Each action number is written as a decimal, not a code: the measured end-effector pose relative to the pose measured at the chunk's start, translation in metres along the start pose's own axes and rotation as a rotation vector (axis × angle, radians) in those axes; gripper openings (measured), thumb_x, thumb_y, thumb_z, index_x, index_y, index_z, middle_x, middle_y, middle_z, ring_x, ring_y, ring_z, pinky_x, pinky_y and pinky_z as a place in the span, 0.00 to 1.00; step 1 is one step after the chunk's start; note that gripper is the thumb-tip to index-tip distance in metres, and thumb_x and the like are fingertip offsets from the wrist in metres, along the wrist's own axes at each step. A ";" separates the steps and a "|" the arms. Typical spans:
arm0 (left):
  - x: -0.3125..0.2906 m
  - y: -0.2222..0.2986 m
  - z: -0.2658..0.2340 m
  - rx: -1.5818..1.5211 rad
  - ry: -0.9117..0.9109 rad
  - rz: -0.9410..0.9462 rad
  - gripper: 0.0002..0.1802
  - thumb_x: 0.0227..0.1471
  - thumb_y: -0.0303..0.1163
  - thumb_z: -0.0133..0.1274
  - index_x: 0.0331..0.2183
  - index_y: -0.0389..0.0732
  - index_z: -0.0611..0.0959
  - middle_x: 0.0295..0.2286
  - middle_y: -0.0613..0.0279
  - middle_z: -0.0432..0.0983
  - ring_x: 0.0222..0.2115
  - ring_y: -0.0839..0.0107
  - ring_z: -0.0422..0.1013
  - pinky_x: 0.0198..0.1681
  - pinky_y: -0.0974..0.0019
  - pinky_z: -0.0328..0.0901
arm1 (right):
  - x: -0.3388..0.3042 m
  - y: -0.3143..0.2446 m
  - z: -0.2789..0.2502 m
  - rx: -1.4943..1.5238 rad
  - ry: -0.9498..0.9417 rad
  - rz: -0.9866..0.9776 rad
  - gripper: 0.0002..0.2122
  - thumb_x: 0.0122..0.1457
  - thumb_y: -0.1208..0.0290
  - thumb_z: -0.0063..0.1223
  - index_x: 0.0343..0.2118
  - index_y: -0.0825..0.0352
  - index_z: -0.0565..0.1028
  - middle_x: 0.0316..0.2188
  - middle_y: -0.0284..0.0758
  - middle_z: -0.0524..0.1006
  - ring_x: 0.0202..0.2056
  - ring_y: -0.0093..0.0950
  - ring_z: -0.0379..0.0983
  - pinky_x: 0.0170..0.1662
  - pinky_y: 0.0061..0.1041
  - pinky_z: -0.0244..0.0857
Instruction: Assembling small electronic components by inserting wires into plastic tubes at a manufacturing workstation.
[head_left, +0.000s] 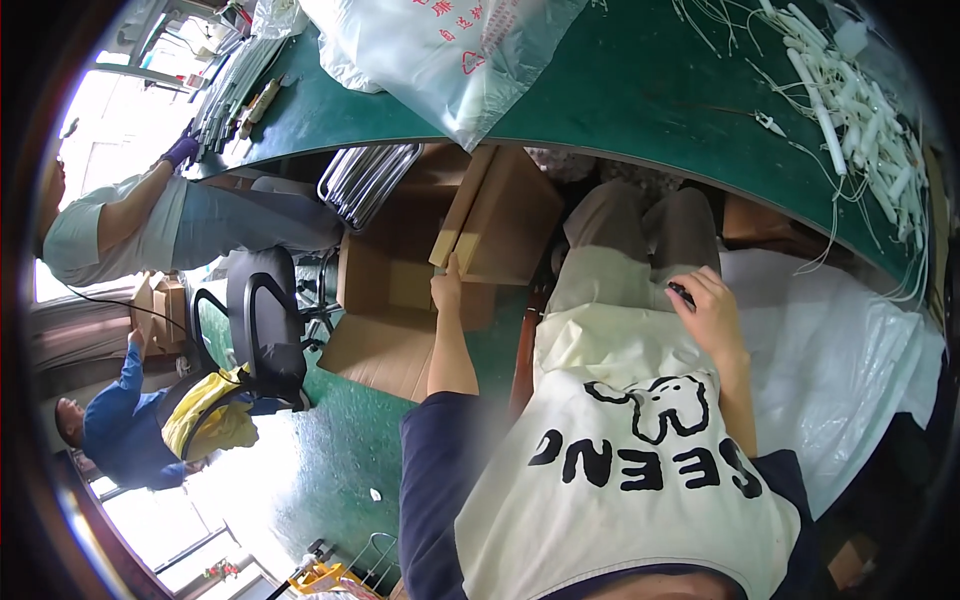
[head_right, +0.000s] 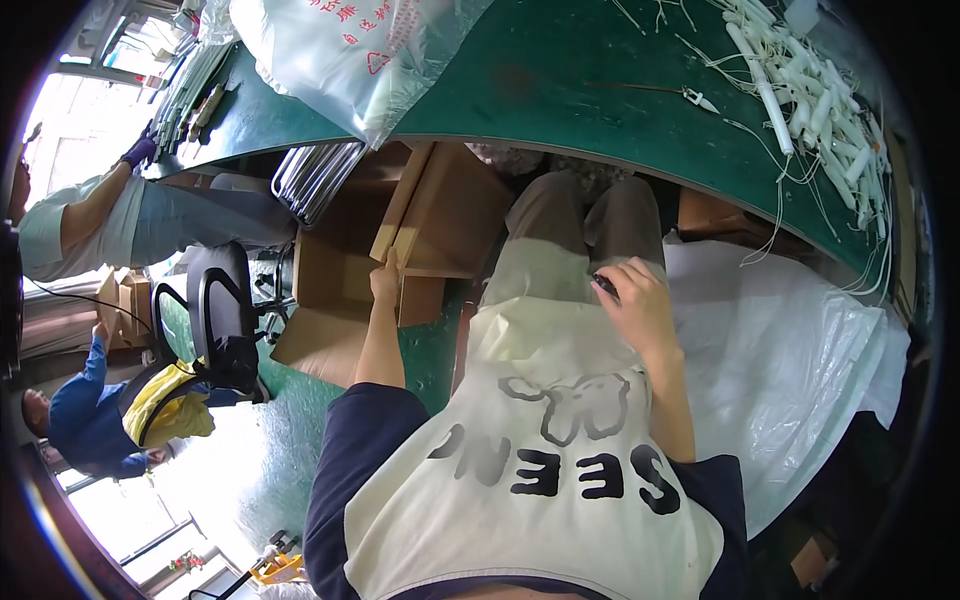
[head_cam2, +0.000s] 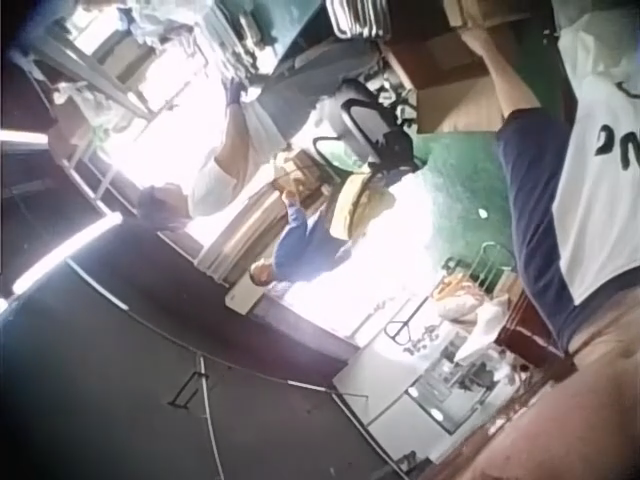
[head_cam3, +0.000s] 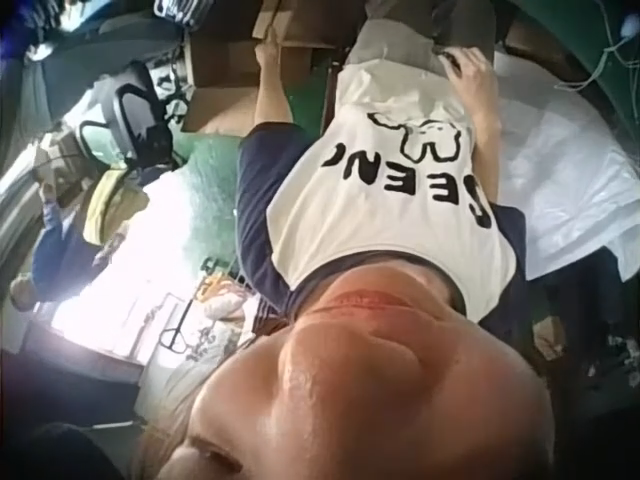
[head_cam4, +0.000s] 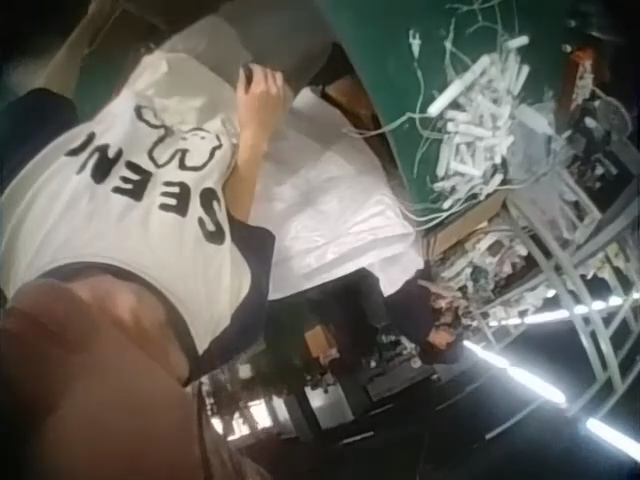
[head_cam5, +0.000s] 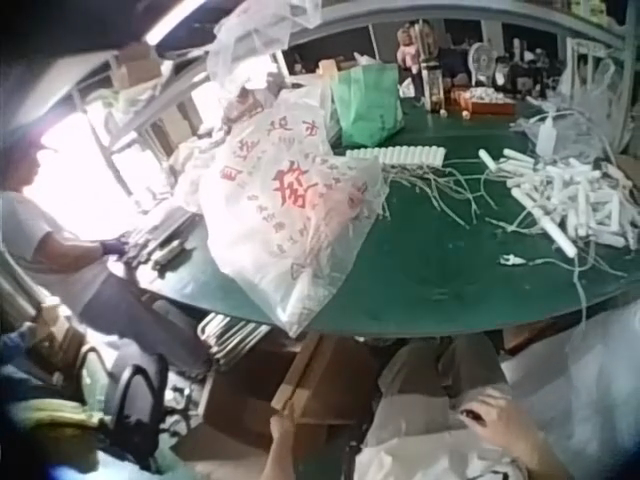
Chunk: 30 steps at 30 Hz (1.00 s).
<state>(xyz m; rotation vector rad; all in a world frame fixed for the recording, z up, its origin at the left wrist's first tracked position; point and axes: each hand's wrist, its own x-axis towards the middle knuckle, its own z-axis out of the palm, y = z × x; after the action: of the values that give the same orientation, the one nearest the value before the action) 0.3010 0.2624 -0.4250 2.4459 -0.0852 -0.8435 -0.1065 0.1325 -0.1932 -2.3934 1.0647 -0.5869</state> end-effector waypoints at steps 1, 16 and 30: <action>-0.004 0.000 0.004 0.124 0.118 0.089 0.38 0.43 0.62 0.46 0.30 0.29 0.79 0.28 0.46 0.75 0.34 0.55 0.72 0.36 0.57 0.64 | 0.000 -0.001 0.000 -0.004 0.002 0.001 0.05 0.46 0.75 0.55 0.26 0.69 0.73 0.23 0.37 0.73 0.29 0.34 0.69 0.31 0.30 0.63; -0.050 0.079 0.037 0.827 0.272 0.920 0.27 0.37 0.54 0.56 0.26 0.36 0.76 0.21 0.51 0.74 0.23 0.55 0.73 0.27 0.59 0.68 | -0.014 0.004 -0.004 -0.018 0.034 0.070 0.05 0.47 0.75 0.55 0.26 0.70 0.73 0.22 0.37 0.73 0.28 0.34 0.69 0.31 0.30 0.63; -0.053 0.094 0.052 0.519 0.398 1.036 0.13 0.29 0.37 0.54 0.19 0.37 0.76 0.20 0.51 0.72 0.20 0.52 0.72 0.22 0.54 0.67 | -0.008 0.006 -0.008 -0.059 0.008 0.152 0.05 0.46 0.75 0.56 0.26 0.70 0.73 0.23 0.37 0.74 0.28 0.35 0.69 0.32 0.30 0.63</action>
<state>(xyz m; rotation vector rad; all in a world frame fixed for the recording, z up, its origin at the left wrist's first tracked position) 0.2386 0.1703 -0.3814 2.4382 -1.4091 0.1533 -0.1193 0.1336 -0.1915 -2.3349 1.2696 -0.5188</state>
